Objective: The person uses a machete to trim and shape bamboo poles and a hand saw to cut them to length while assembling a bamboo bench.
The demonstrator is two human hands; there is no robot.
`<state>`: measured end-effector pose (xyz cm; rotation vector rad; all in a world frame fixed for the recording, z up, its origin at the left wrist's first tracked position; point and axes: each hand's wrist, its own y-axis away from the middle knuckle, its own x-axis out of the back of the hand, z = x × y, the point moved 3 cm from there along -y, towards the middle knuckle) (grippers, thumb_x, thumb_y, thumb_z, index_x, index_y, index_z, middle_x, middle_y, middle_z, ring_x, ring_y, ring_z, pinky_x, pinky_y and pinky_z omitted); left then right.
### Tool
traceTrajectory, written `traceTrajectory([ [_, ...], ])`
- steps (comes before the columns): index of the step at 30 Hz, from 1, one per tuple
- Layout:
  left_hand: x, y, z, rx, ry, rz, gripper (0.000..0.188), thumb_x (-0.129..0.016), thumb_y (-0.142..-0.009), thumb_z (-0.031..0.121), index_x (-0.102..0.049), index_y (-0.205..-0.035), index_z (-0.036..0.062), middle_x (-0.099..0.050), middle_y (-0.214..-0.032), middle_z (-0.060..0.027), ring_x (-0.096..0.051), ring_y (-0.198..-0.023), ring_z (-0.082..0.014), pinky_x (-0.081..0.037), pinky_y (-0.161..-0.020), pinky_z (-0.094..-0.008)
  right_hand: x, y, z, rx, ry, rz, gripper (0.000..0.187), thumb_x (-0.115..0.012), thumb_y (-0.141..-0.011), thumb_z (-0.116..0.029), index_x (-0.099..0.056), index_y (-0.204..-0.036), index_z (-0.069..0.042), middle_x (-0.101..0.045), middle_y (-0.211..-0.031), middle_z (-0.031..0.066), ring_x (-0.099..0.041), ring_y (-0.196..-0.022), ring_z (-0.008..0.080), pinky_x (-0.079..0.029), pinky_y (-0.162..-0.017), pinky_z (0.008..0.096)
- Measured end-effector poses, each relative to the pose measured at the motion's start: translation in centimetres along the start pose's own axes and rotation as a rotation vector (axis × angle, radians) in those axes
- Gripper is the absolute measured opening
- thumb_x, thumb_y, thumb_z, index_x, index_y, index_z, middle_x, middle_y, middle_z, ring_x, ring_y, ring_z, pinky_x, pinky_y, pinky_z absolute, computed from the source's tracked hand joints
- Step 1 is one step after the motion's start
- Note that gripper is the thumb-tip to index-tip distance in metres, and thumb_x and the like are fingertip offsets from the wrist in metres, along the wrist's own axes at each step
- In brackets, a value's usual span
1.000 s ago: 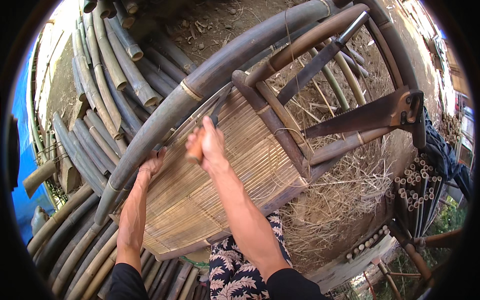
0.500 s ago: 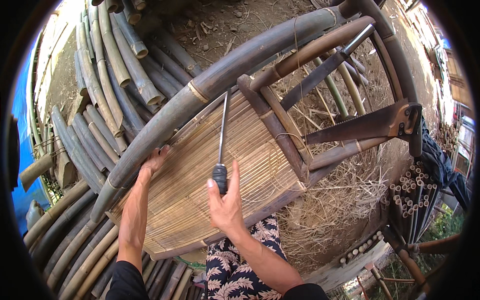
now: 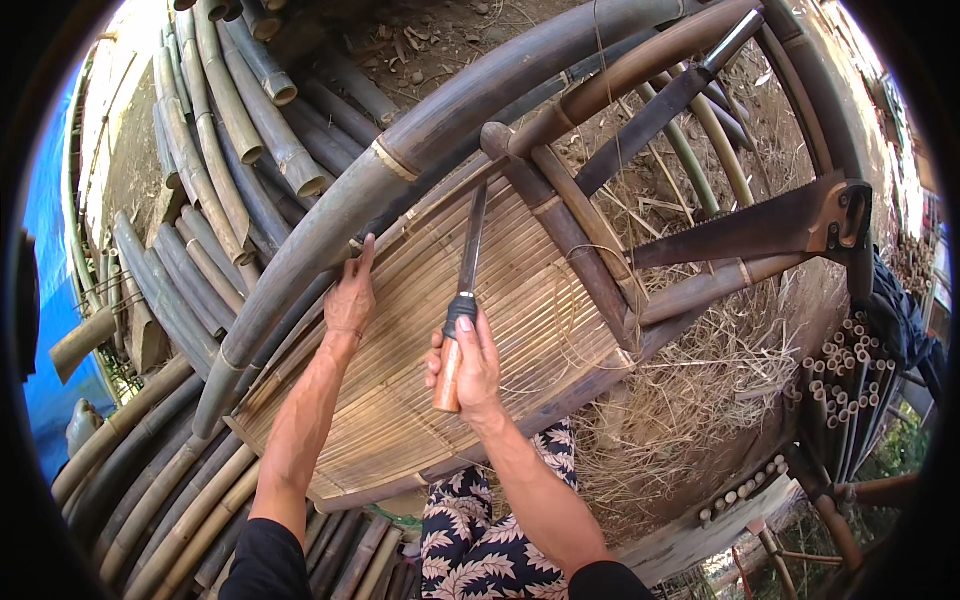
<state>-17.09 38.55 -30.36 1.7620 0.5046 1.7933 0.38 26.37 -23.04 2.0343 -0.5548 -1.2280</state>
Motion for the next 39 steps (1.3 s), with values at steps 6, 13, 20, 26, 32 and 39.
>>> traceTrajectory([
  [6, 2.5, -1.2, 1.8, -0.471, 0.019, 0.357, 0.076, -0.050, -0.084, 0.002, -0.023, -0.152, 0.0254, -0.054, -0.120, -0.0166, -0.063, -0.094, -0.0372, -0.055, -0.078, -0.0453, -2.9, -0.8, 0.3, -0.025, -0.114, -0.048, 0.027, -0.045, -0.103, -0.033, -0.040, -0.122, -0.014, -0.054, -0.088, 0.0073, -0.057, -0.062, 0.0136, -0.052, -0.048, 0.0282],
  [13, 5.5, -1.3, 4.7, -0.408, -0.069, 0.102, 0.075, -0.050, -0.086, 0.006, -0.025, -0.151, 0.0323, -0.058, -0.102, -0.0156, -0.067, -0.081, -0.0370, -0.056, -0.073, -0.0469, -5.7, -4.2, -0.4, -0.040, -0.260, 0.017, 0.025, -0.045, -0.102, -0.037, -0.042, -0.113, -0.015, -0.053, -0.088, 0.0070, -0.055, -0.065, 0.0146, -0.051, -0.053, 0.0304],
  [20, 4.4, -2.3, 3.7, -0.285, -0.181, 0.134, 0.076, -0.048, -0.088, 0.008, -0.017, -0.153, 0.0338, -0.058, -0.108, -0.0256, -0.067, -0.088, -0.0408, -0.056, -0.075, -0.0493, -5.6, -9.9, -3.9, -0.134, -0.075, 0.050, 0.028, -0.052, -0.100, -0.035, -0.043, -0.109, -0.010, -0.053, -0.082, 0.0067, -0.057, -0.067, 0.0145, -0.050, -0.051, 0.0291],
  [26, 4.8, -5.7, 4.7, -0.136, -0.047, -0.125, 0.078, -0.041, -0.089, 0.003, -0.013, -0.154, 0.0355, -0.057, -0.118, -0.0273, -0.058, -0.110, -0.0463, -0.047, -0.095, -0.0523, 3.1, -9.5, -4.7, -0.322, -0.152, -0.275, 0.027, -0.058, -0.097, -0.031, -0.042, -0.113, -0.016, -0.054, -0.082, 0.0057, -0.052, -0.062, 0.0119, -0.048, -0.049, 0.0265],
  [32, 2.7, -5.9, 4.4, -0.232, -0.164, 0.005, 0.070, -0.043, -0.090, 0.002, -0.027, -0.151, 0.0330, -0.061, -0.111, -0.0262, -0.059, -0.109, -0.0395, -0.043, -0.096, -0.0486, 3.4, -9.5, -4.9, -0.319, -0.167, -0.290, 0.032, -0.059, -0.096, -0.032, -0.039, -0.117, -0.019, -0.053, -0.083, 0.0052, -0.053, -0.064, 0.0108, -0.048, -0.050, 0.0262],
  [39, 1.2, -8.2, 4.9, -0.190, -0.039, 0.080, 0.060, -0.042, -0.096, 0.010, -0.034, -0.146, 0.0411, -0.061, -0.109, -0.0202, -0.062, -0.099, -0.0389, -0.048, -0.087, -0.0485, -1.0, -8.8, -3.6, -0.211, -0.199, -0.148, 0.023, -0.055, -0.099, -0.031, -0.042, -0.110, -0.016, -0.052, -0.086, 0.0053, -0.051, -0.066, 0.0108, -0.047, -0.055, 0.0260],
])
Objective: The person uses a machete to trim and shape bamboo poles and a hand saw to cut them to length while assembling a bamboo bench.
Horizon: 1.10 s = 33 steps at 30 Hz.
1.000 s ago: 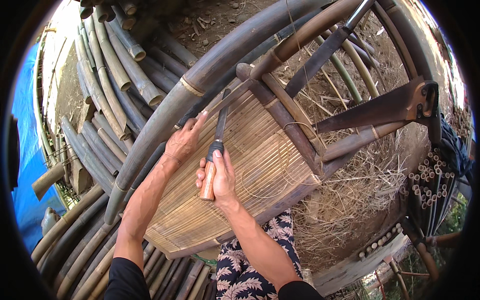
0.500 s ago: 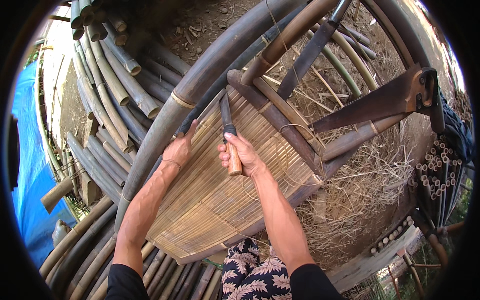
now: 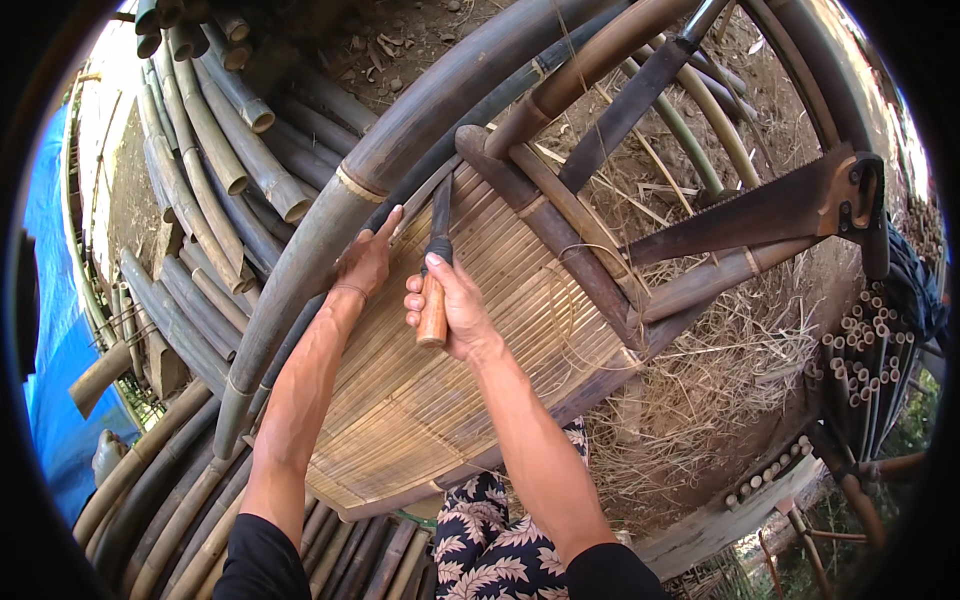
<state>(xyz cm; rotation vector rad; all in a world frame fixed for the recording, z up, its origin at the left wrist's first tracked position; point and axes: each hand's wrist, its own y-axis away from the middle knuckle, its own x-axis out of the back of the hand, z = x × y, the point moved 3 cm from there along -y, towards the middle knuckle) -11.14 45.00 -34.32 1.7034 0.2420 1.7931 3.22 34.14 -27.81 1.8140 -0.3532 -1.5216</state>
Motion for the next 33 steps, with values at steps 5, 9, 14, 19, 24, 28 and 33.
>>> traceTrajectory([
  [5, -0.7, 3.3, -1.1, 0.009, 0.073, 0.377, 0.056, -0.051, -0.095, 0.017, -0.035, -0.148, 0.0231, -0.047, -0.131, -0.0266, -0.053, -0.113, -0.0422, -0.043, -0.097, -0.0483, -5.5, 7.5, 3.9, -0.013, -0.033, 0.115, 0.028, -0.054, -0.100, -0.029, -0.040, -0.118, -0.014, -0.052, -0.087, 0.0065, -0.053, -0.066, 0.0133, -0.048, -0.054, 0.0286],
  [9, -2.3, 12.2, -1.6, 0.145, 0.226, 0.499, 0.069, -0.060, -0.090, 0.030, -0.032, -0.145, -0.0008, -0.031, -0.145, -0.0290, -0.035, -0.131, -0.0449, -0.033, -0.106, -0.0517, -1.1, 16.9, 4.8, 0.076, 0.343, 0.218, 0.037, -0.048, -0.101, -0.019, -0.031, -0.133, -0.011, -0.051, -0.086, 0.0051, -0.056, -0.062, 0.0117, -0.051, -0.048, 0.0258],
  [14, -11.6, 19.5, -13.7, 0.798, 0.135, 0.599, 0.090, -0.047, -0.094, 0.056, -0.012, -0.150, -0.0050, -0.013, -0.153, -0.0326, -0.010, -0.144, -0.0449, -0.014, -0.117, -0.0525, 8.4, 23.3, 4.3, 0.077, 0.975, 0.489, 0.061, -0.054, -0.095, -0.008, -0.022, -0.147, -0.003, -0.053, -0.085, 0.0039, -0.051, -0.057, 0.0086, -0.044, -0.049, 0.0230],
  [19, -14.5, 18.7, -16.1, 0.740, 0.211, 0.523, 0.089, -0.043, -0.095, 0.057, -0.009, -0.150, -0.0041, -0.007, -0.155, -0.0321, -0.005, -0.145, -0.0464, -0.011, -0.118, -0.0520, 14.8, 24.7, 5.1, 0.121, 1.356, 0.441, 0.063, -0.059, -0.093, -0.010, -0.027, -0.146, 0.001, -0.058, -0.097, 0.0090, -0.056, -0.076, 0.0133, -0.048, -0.068, 0.0260],
  [24, -13.1, 21.5, -16.6, 0.552, 0.411, 0.555, 0.088, -0.051, -0.095, 0.049, -0.007, -0.152, -0.0017, -0.006, -0.157, -0.0277, -0.005, -0.146, -0.0427, -0.013, -0.118, -0.0497, 13.0, 21.7, 7.8, 0.247, 1.541, 0.493, 0.067, -0.064, -0.090, -0.017, -0.029, -0.145, 0.001, -0.059, -0.109, 0.0185, -0.060, -0.094, 0.0248, -0.048, -0.083, 0.0344],
  [28, -14.6, 22.9, -17.6, 0.675, 0.177, 0.406, 0.089, -0.049, -0.094, 0.054, -0.007, -0.154, 0.0042, -0.006, -0.160, -0.0201, -0.007, -0.147, -0.0378, -0.012, -0.117, -0.0513, 12.4, 22.1, 8.7, 0.295, 1.852, 0.503, 0.061, -0.066, -0.087, -0.021, -0.040, -0.138, -0.002, -0.058, -0.107, 0.0212, -0.060, -0.096, 0.0368, -0.048, -0.082, 0.0424],
  [33, -12.2, 22.6, -18.4, 0.666, 0.198, 0.189, 0.092, -0.054, -0.086, 0.063, -0.021, -0.153, 0.0082, -0.015, -0.159, -0.0177, -0.018, -0.145, -0.0390, -0.020, -0.115, -0.0514, 16.4, 20.1, 4.9, 0.474, 2.272, 0.257, 0.058, -0.070, -0.082, -0.019, -0.046, -0.133, -0.005, -0.055, -0.097, 0.0145, -0.056, -0.091, 0.0333, -0.049, -0.077, 0.0429],
])
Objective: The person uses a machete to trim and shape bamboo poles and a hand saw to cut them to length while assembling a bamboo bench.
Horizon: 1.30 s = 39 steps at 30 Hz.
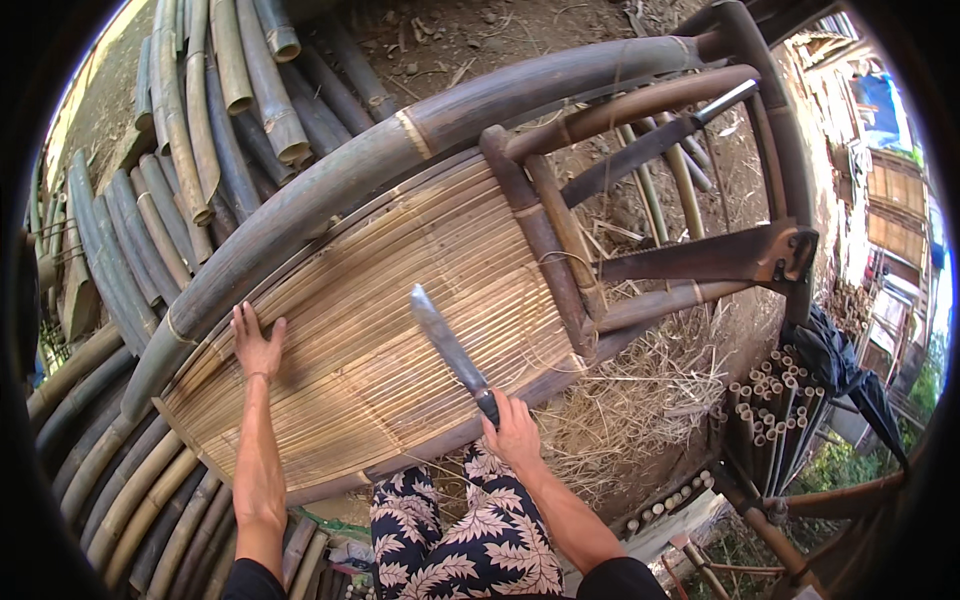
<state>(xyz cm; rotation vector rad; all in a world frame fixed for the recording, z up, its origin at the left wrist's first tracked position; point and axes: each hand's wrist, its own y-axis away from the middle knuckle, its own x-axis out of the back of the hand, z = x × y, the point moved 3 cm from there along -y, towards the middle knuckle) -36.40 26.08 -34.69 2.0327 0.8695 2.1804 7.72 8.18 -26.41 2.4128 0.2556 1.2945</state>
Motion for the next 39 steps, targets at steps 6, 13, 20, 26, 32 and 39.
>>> traceTrajectory([
  [6, 4.7, 3.5, -3.7, -0.126, 0.172, -0.133, 0.065, -0.057, -0.093, 0.041, -0.043, -0.141, -0.0011, -0.032, -0.150, -0.0249, -0.033, -0.137, -0.0418, -0.027, -0.114, -0.0452, 1.4, -8.7, 2.6, 0.236, 0.256, -0.070, 0.066, -0.071, -0.082, -0.025, -0.042, -0.137, -0.002, -0.050, -0.116, 0.0171, -0.051, -0.105, 0.0336, -0.046, -0.091, 0.0424],
  [13, -1.1, 29.5, -10.2, 0.118, 0.362, -0.545, 0.046, -0.061, -0.091, 0.037, -0.065, -0.107, -0.0058, -0.068, -0.099, -0.0249, -0.066, -0.096, -0.0340, -0.049, -0.086, -0.0405, 15.5, -18.5, 8.9, -0.239, 0.148, 0.376, 0.060, -0.070, -0.081, -0.016, -0.041, -0.130, 0.001, -0.046, -0.121, 0.0223, -0.052, -0.108, 0.0393, -0.047, -0.092, 0.0449],
  [20, -2.4, 46.3, -8.9, 0.548, 0.593, -0.860, 0.036, -0.062, -0.091, 0.031, -0.069, -0.100, -0.0030, -0.070, -0.087, -0.0119, -0.064, -0.084, -0.0185, -0.050, -0.079, -0.0311, 12.5, -18.4, 13.9, -0.173, 0.112, 0.330, 0.027, -0.063, -0.087, -0.011, -0.050, -0.109, -0.004, -0.058, -0.100, 0.0171, -0.058, -0.098, 0.0371, -0.051, -0.080, 0.0460],
  [26, 2.9, 44.0, -3.6, 0.759, 0.828, -0.779, 0.035, -0.059, -0.095, 0.033, -0.064, -0.108, 0.0003, -0.069, -0.094, -0.0097, -0.066, -0.087, -0.0188, -0.052, -0.073, -0.0325, 17.7, -11.0, 12.1, -0.124, -0.352, 0.665, 0.017, -0.062, -0.090, -0.013, -0.066, -0.101, -0.001, -0.066, -0.093, 0.0139, -0.064, -0.078, 0.0275, -0.051, -0.073, 0.0346],
  [32, 1.5, 43.0, -7.6, 0.758, 0.836, -0.740, 0.035, -0.060, -0.095, 0.033, -0.061, -0.110, 0.0017, -0.069, -0.097, -0.0116, -0.067, -0.085, -0.0204, -0.053, -0.068, -0.0331, 14.1, 20.9, 27.8, -0.883, 0.364, 0.058, 0.036, -0.065, -0.086, -0.008, -0.055, -0.119, -0.001, -0.056, -0.119, 0.0190, -0.053, -0.114, 0.0350, -0.044, -0.094, 0.0433],
  [39, -1.1, 41.1, -8.7, 0.532, 0.805, -0.739, 0.038, -0.062, -0.094, 0.034, -0.063, -0.112, 0.0015, -0.069, -0.096, -0.0088, -0.067, -0.083, -0.0167, -0.052, -0.066, -0.0295, 10.6, 7.5, 12.2, -0.233, 0.084, 0.307, 0.062, -0.068, -0.079, -0.007, -0.041, -0.135, 0.003, -0.043, -0.133, 0.0225, -0.042, -0.127, 0.0362, -0.037, -0.110, 0.0439],
])
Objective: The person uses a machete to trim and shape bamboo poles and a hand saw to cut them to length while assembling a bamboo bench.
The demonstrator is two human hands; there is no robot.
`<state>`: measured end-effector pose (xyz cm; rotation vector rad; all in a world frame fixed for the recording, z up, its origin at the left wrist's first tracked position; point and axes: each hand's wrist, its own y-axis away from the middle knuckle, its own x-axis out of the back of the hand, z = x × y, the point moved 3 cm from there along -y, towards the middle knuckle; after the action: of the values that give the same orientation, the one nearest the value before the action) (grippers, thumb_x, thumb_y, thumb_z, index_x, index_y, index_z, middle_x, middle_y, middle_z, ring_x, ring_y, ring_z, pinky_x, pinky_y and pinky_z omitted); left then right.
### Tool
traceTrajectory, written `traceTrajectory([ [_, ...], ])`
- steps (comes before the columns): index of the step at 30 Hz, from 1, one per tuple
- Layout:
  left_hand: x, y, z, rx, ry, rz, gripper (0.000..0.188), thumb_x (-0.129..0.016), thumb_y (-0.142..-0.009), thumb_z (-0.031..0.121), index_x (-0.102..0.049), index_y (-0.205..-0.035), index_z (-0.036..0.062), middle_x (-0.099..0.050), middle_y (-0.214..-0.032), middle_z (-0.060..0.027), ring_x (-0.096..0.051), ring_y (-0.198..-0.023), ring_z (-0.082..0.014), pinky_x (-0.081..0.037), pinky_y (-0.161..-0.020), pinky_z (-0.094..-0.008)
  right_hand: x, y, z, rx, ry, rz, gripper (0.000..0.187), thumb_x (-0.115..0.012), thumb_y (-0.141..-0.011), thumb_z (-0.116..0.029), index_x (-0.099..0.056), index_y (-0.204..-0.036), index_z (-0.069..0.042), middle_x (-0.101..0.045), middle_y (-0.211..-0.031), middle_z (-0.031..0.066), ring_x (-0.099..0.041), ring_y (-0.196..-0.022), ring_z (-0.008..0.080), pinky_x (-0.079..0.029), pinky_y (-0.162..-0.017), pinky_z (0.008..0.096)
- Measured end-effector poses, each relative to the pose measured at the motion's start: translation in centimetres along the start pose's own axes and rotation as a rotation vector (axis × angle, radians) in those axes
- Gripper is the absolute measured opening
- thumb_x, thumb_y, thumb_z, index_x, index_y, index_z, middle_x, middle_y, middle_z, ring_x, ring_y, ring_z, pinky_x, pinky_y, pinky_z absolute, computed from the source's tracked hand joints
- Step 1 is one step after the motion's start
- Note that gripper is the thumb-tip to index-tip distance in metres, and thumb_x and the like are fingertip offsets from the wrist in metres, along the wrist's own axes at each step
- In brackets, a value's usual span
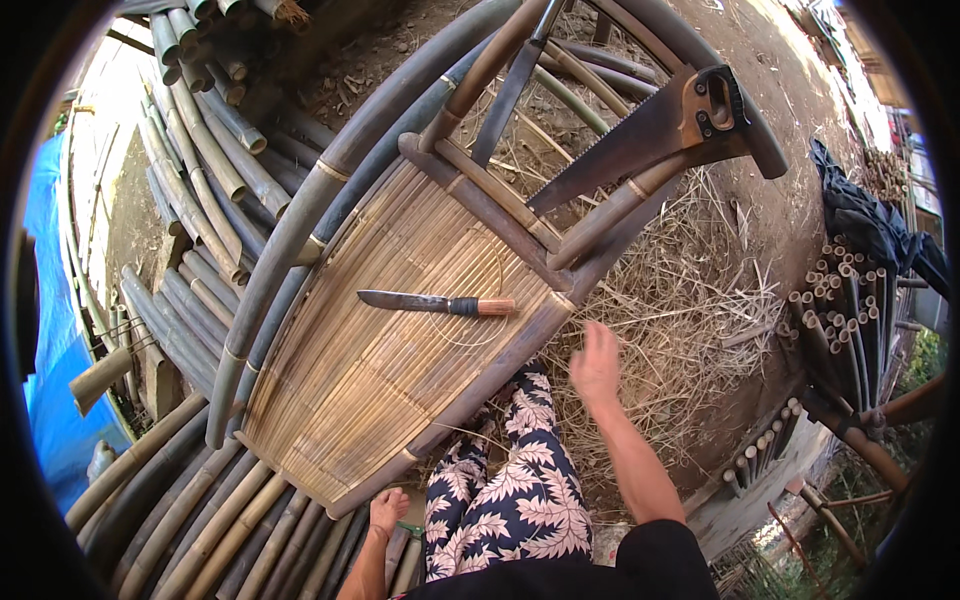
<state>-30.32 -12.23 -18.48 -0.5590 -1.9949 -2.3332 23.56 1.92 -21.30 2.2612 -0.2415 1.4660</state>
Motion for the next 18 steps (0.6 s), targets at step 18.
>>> traceTrajectory([
  [18, -31.0, -8.0, 29.6, -0.929, -0.984, 0.121, 0.037, -0.063, -0.086, 0.025, -0.051, -0.113, 0.0021, -0.052, -0.118, -0.0170, -0.058, -0.106, -0.0341, -0.052, -0.083, -0.0434, -9.9, -19.6, -14.6, 0.680, 0.034, 0.079, 0.023, -0.059, -0.080, -0.010, -0.063, -0.102, -0.008, -0.059, -0.093, 0.0085, -0.057, -0.093, 0.0257, -0.043, -0.089, 0.0415],
])
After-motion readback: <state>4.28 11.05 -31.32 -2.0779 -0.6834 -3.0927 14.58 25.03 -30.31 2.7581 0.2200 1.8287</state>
